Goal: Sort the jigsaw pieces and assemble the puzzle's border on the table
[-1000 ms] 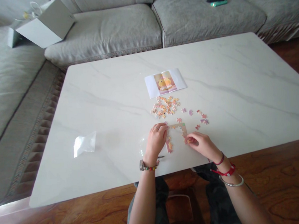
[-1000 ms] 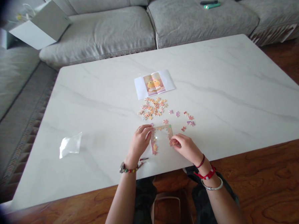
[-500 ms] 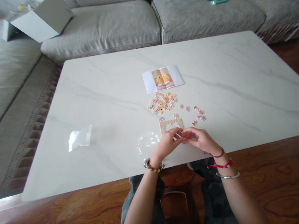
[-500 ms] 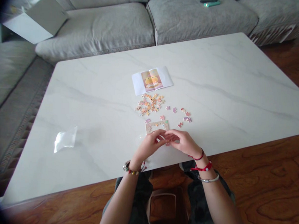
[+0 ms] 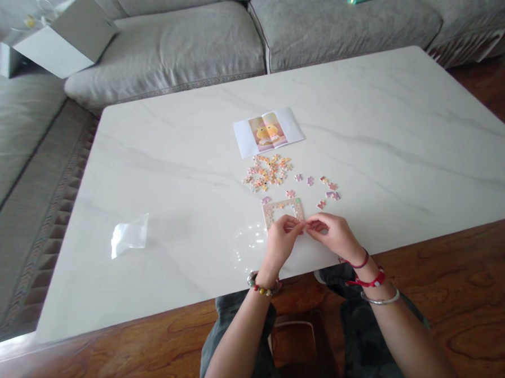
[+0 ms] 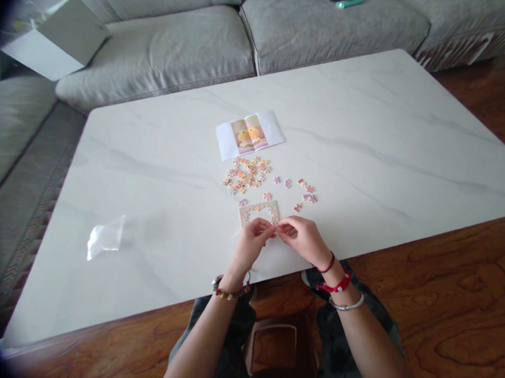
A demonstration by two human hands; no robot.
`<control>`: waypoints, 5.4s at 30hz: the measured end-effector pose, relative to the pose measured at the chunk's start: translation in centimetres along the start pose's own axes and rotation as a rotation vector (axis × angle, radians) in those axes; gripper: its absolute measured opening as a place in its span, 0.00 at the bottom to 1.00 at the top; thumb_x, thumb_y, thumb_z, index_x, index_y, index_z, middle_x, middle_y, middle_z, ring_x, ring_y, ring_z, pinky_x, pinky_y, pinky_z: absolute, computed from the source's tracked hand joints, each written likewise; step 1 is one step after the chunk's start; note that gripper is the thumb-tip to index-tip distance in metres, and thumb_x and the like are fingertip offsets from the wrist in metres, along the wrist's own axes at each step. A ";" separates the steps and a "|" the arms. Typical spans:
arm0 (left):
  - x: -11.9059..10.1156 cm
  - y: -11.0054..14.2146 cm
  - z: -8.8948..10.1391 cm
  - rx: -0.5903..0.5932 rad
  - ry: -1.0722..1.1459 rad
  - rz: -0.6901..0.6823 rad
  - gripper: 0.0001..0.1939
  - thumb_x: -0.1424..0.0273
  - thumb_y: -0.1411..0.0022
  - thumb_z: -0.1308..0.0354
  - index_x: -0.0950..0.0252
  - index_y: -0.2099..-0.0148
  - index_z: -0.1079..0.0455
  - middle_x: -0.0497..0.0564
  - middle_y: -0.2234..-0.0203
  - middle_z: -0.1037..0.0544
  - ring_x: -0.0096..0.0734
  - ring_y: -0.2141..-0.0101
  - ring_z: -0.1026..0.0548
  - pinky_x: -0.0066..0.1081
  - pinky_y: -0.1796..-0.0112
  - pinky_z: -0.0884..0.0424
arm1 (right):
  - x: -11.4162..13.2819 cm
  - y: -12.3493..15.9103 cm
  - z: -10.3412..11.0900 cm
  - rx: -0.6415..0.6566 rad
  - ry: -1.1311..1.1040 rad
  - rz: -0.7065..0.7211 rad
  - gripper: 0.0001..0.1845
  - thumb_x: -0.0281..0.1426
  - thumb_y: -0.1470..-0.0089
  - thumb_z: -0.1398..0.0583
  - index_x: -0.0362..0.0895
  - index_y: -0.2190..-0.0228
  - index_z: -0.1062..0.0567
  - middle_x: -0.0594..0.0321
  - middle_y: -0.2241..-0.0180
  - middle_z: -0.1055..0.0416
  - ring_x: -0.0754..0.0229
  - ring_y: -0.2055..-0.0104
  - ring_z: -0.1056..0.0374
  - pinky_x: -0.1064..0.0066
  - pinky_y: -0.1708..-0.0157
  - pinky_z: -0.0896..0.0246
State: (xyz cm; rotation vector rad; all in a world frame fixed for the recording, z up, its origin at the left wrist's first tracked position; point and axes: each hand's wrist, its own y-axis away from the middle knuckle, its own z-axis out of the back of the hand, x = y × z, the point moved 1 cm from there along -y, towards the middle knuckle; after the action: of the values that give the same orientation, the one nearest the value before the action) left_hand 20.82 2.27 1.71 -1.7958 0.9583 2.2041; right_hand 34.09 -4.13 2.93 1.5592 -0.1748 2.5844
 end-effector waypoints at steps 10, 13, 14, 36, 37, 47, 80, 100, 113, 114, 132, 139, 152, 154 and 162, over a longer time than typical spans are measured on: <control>0.2 0.6 0.5 -0.101 -0.478 -0.123 0.04 0.72 0.44 0.51 0.65 0.71 0.37 0.47 0.79 0.29 0.24 0.77 0.30 0.26 0.73 0.35 | -1.4 0.6 -0.7 -0.002 0.064 0.089 0.06 0.29 0.49 0.45 0.43 0.70 0.28 0.58 0.66 0.33 0.64 0.71 0.32 0.71 0.69 0.31; -0.2 0.8 1.0 -0.312 -0.668 -0.251 0.04 0.73 0.42 0.52 0.65 0.66 0.37 0.51 0.72 0.30 0.28 0.72 0.30 0.30 0.69 0.34 | -1.4 0.6 -0.9 0.004 0.114 0.119 0.06 0.27 0.49 0.46 0.43 0.72 0.29 0.58 0.67 0.35 0.64 0.71 0.34 0.70 0.70 0.32; -0.3 0.8 1.1 -0.341 -0.706 -0.280 0.05 0.74 0.42 0.53 0.65 0.65 0.36 0.52 0.69 0.30 0.28 0.72 0.31 0.30 0.69 0.34 | -1.4 0.5 -1.0 0.003 0.134 0.128 0.06 0.26 0.49 0.46 0.43 0.72 0.29 0.58 0.67 0.35 0.64 0.71 0.34 0.71 0.70 0.32; 0.3 0.2 0.3 -0.145 -0.878 -0.553 0.08 0.76 0.45 0.47 0.60 0.68 0.27 0.50 0.59 0.31 0.37 0.58 0.37 0.38 0.58 0.35 | -1.2 0.5 -1.1 -0.001 0.319 0.142 0.08 0.25 0.49 0.46 0.44 0.70 0.26 0.59 0.68 0.33 0.62 0.68 0.34 0.70 0.67 0.36; 0.3 0.2 0.2 -0.145 -0.879 -0.553 0.08 0.76 0.45 0.47 0.60 0.68 0.28 0.50 0.59 0.31 0.37 0.58 0.37 0.38 0.58 0.35 | -1.2 0.5 -1.1 -0.001 0.327 0.146 0.08 0.26 0.49 0.46 0.44 0.71 0.26 0.59 0.68 0.33 0.62 0.68 0.34 0.70 0.67 0.36; 0.0 0.2 0.1 -0.141 -0.899 -0.499 0.07 0.76 0.46 0.47 0.62 0.71 0.30 0.51 0.59 0.31 0.36 0.59 0.36 0.38 0.58 0.35 | -0.5 1.3 -1.6 0.059 0.561 0.166 0.16 0.28 0.43 0.54 0.42 0.64 0.27 0.55 0.66 0.31 0.59 0.67 0.34 0.69 0.65 0.37; 0.4 -1.8 10.9 -0.389 -0.873 -0.491 0.09 0.71 0.42 0.51 0.61 0.61 0.31 0.52 0.65 0.31 0.34 0.62 0.32 0.36 0.60 0.33 | -6.3 -3.1 4.6 -0.315 0.473 0.065 0.11 0.34 0.49 0.46 0.44 0.63 0.29 0.56 0.68 0.32 0.58 0.70 0.35 0.62 0.67 0.36; -0.1 -2.8 7.9 -0.313 -0.849 -0.554 0.09 0.70 0.40 0.52 0.62 0.60 0.32 0.52 0.63 0.31 0.33 0.61 0.32 0.35 0.58 0.33 | -4.5 -2.4 4.6 -0.194 0.383 0.062 0.19 0.24 0.53 0.47 0.45 0.57 0.33 0.56 0.59 0.35 0.58 0.63 0.34 0.64 0.64 0.34; 0.0 -2.9 8.9 -0.346 -0.876 -0.549 0.08 0.71 0.41 0.51 0.63 0.62 0.32 0.53 0.63 0.30 0.33 0.62 0.31 0.35 0.60 0.32 | -4.1 -3.2 2.8 -0.138 0.526 0.104 0.03 0.26 0.55 0.42 0.44 0.73 0.31 0.58 0.68 0.36 0.55 0.63 0.38 0.60 0.61 0.39; 0.0 -2.9 8.9 -0.341 -0.876 -0.547 0.08 0.72 0.41 0.51 0.63 0.62 0.32 0.53 0.63 0.30 0.33 0.62 0.31 0.35 0.60 0.32 | -4.1 -3.3 2.7 -0.128 0.514 0.100 0.03 0.25 0.55 0.42 0.44 0.75 0.32 0.59 0.70 0.35 0.55 0.63 0.38 0.61 0.62 0.39; 0.2 -2.2 8.5 -0.237 -0.908 -0.580 0.08 0.73 0.41 0.52 0.63 0.61 0.33 0.52 0.64 0.30 0.31 0.62 0.31 0.34 0.60 0.33 | -2.0 -2.8 2.2 -0.035 0.289 0.077 0.04 0.24 0.52 0.45 0.44 0.72 0.33 0.61 0.72 0.30 0.61 0.69 0.33 0.67 0.66 0.38; -0.1 -1.5 7.3 -0.183 -0.926 -0.637 0.08 0.73 0.41 0.51 0.62 0.61 0.33 0.52 0.63 0.30 0.31 0.62 0.31 0.33 0.60 0.31 | -1.1 -1.7 1.2 0.177 -0.108 -0.136 0.06 0.31 0.55 0.41 0.44 0.72 0.32 0.63 0.72 0.27 0.62 0.69 0.29 0.69 0.65 0.33; -0.1 -0.3 5.5 -0.082 -0.970 -0.674 0.08 0.74 0.41 0.52 0.63 0.61 0.33 0.52 0.63 0.30 0.30 0.62 0.31 0.33 0.61 0.32 | -0.8 -0.4 0.5 0.179 0.043 -0.035 0.02 0.29 0.55 0.42 0.44 0.74 0.30 0.63 0.73 0.26 0.62 0.71 0.30 0.71 0.68 0.35; 0.0 -0.4 5.7 -0.088 -0.968 -0.671 0.08 0.74 0.41 0.52 0.62 0.61 0.34 0.52 0.63 0.30 0.30 0.62 0.31 0.33 0.60 0.32 | -0.8 -0.3 0.6 0.176 0.073 -0.002 0.03 0.30 0.55 0.42 0.44 0.73 0.30 0.63 0.73 0.26 0.62 0.71 0.31 0.71 0.69 0.35; 0.1 -0.7 6.6 -0.136 -0.978 -0.653 0.07 0.75 0.42 0.51 0.63 0.62 0.33 0.52 0.63 0.30 0.30 0.62 0.31 0.33 0.60 0.32 | 0.9 -0.5 -0.7 0.219 0.040 0.075 0.05 0.30 0.54 0.41 0.44 0.72 0.32 0.65 0.73 0.28 0.65 0.72 0.32 0.74 0.69 0.37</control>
State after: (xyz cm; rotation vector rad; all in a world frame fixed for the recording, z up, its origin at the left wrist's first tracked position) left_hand 15.68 6.42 1.89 -0.6602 0.0028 2.2392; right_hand 33.10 -3.53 3.42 1.5955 0.0567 2.7707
